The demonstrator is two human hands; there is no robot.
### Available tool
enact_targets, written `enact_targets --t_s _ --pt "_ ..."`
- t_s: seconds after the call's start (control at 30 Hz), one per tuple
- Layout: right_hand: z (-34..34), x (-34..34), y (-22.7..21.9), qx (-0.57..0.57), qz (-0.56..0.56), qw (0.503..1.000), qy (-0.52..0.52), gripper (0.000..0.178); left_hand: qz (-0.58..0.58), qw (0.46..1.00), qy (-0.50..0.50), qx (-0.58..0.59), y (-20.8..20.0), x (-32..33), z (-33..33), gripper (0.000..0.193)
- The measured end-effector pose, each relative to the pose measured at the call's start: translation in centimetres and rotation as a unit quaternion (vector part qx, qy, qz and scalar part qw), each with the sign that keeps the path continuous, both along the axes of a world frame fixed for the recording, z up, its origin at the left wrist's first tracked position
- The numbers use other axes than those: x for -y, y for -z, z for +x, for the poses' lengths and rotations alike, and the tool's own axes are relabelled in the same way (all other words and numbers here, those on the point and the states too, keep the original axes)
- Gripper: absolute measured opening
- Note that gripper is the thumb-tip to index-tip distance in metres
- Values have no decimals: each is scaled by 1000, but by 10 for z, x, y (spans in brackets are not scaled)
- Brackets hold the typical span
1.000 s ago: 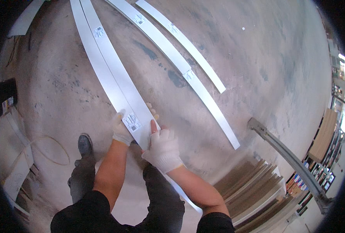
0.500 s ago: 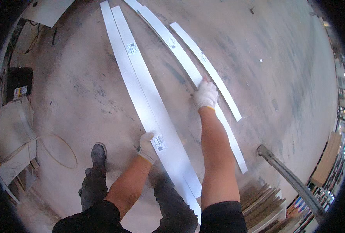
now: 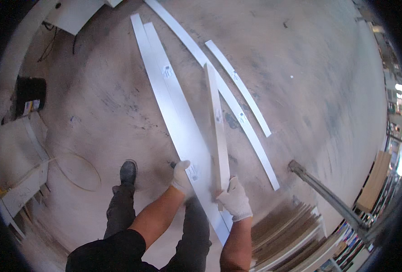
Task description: The person picks up white rectangular panels from the floor and stacks them on a roller conveyor. They handle the panels one at a time, aligning them before placing them on the conveyor. The person repeats this process for several panels throughout the clip.
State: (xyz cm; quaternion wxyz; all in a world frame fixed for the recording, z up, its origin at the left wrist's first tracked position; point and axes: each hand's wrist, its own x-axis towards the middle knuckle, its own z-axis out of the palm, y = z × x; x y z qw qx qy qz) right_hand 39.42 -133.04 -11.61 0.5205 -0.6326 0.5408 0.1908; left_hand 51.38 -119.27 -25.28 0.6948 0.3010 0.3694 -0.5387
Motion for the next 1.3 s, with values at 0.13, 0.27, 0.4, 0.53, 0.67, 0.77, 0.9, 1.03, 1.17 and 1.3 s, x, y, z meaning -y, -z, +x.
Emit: enact_targets --t_s 0.13,0.27,0.4,0.53,0.67,0.77,0.9,1.03,1.17,1.3 --pt "16 -56 -83 -76 70 990 93 53 10 999 35 -17 -91 -40 -7 61" --pt "19 -118 -178 -10 35 991 126 83 -67 997 27 -39 -166 -92 -12 72" --pt "7 -189 -253 -45 -46 997 -52 90 16 998 66 8 -227 -156 -28 80" --pt "-6 -263 -295 -54 -48 997 -25 99 -150 980 124 -40 -260 -219 -3 88" --pt "-11 -316 -294 26 -33 999 15 107 -24 969 230 84 -274 -254 25 85" --pt "-23 -339 -280 107 -41 993 37 112 -117 950 252 141 -285 -267 25 82" --pt "-50 -409 -293 145 -44 985 83 117 -81 931 320 152 -319 -321 9 78" --pt "-101 -497 -342 135 -18 982 131 117 -138 896 398 143 -349 -399 -20 73" --pt "-134 -576 -392 54 -48 988 136 114 -202 880 430 8 -369 -474 -60 72" --pt "-169 -651 -434 38 -47 982 181 112 -206 858 467 51 -399 -530 -97 67"
